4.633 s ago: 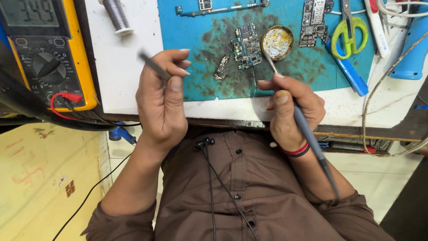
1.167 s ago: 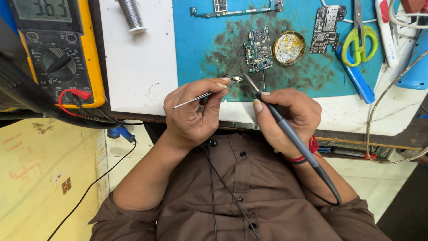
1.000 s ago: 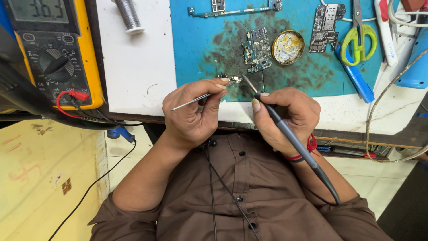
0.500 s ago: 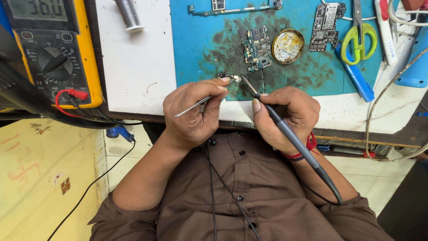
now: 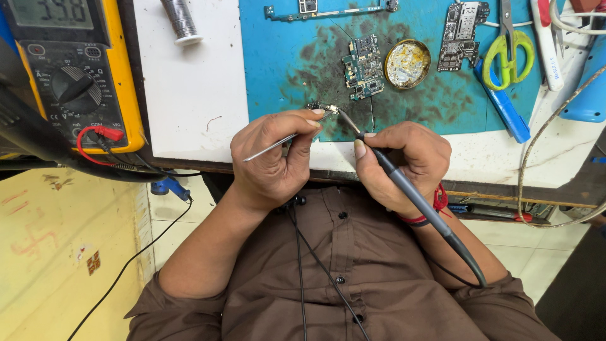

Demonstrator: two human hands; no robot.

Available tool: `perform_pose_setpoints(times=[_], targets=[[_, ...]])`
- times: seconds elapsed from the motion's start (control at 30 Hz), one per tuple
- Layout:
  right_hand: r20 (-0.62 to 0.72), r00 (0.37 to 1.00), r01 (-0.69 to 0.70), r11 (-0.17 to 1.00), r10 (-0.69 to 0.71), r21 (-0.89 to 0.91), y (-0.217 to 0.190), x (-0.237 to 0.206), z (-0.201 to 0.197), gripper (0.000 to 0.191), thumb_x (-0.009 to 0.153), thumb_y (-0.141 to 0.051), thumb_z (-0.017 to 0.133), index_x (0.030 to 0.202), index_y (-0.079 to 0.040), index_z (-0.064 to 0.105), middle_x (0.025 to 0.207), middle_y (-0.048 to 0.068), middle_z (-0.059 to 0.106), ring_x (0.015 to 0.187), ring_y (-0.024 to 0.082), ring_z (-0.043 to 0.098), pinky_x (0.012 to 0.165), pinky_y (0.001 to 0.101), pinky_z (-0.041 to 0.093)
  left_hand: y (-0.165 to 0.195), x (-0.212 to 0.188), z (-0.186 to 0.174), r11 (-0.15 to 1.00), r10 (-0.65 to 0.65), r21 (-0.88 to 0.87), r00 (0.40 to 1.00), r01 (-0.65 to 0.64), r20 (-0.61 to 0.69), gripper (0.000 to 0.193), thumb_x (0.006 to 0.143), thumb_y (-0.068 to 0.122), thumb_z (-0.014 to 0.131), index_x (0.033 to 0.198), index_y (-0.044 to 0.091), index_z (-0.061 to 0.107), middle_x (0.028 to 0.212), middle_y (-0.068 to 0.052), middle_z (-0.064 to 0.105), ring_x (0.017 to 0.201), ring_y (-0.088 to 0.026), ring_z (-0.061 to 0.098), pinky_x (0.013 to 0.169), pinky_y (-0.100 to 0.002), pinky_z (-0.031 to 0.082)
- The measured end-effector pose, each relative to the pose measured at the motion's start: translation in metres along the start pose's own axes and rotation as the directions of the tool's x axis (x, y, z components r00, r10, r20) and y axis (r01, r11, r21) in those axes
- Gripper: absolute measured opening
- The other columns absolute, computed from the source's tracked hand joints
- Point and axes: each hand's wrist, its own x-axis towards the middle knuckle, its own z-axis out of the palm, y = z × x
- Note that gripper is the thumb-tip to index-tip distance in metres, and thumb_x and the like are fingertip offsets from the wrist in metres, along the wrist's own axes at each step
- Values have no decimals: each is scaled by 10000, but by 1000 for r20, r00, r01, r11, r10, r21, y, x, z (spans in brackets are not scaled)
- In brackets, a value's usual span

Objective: The person uses a soldering iron and tweezers to apply solder to a small circuit board. They repeatedly dip the soldering iron into a tin of flux and then apply it to different points on the board while holding it steady with tweezers.

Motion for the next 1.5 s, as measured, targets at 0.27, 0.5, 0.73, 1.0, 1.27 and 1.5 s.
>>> perform_pose_setpoints(times=[0.27,0.5,0.73,1.0,1.27,1.5], targets=[[4,1000,15,1000,-15,-6,-1,2,0,154,885,3,810,929,-7,662,835,96,689,595,127,612,548,241,441,0,-2,1,998,-58,20,998,58,-1,211,1037,27,739,1104,64,542,1080,-88,756,937,-196,779,736,-263,615],[5,1000,10,1000,-10,-12,-2,2,0,158,881,8,813,933,-8,664,833,99,690,588,130,609,546,243,439,3,-3,5,992,-123,-11,992,122,-14,209,1065,11,700,1134,48,506,1085,-118,763,865,-171,790,709,-232,627],[6,1000,13,1000,-13,-16,-2,2,0,161,881,4,815,936,-14,665,835,96,688,599,139,615,556,249,445,3,-3,8,989,-139,43,990,140,-35,207,1070,2,685,1148,35,497,1060,-113,767,903,-169,795,700,-225,614],[3,999,38,999,-38,-22,-2,3,1,156,880,6,813,939,-13,670,836,101,690,613,155,632,576,260,465,4,-3,9,982,-190,8,981,190,-34,212,1073,7,689,1148,30,492,1057,-106,777,874,-146,795,665,-209,604],[1,999,40,999,-40,-23,-2,3,1,159,869,11,814,933,-15,671,830,103,691,610,161,636,573,261,464,4,-3,10,980,-199,4,979,199,-36,205,1074,1,683,1150,24,494,1058,-110,779,822,-129,790,658,-209,598],[0,998,56,998,-57,-38,0,2,1,164,852,3,812,930,-23,671,820,100,682,616,178,640,584,271,466,4,-3,10,981,-193,7,980,193,-43,200,1084,6,677,1157,28,492,1068,-108,778,828,-127,793,680,-209,609]])
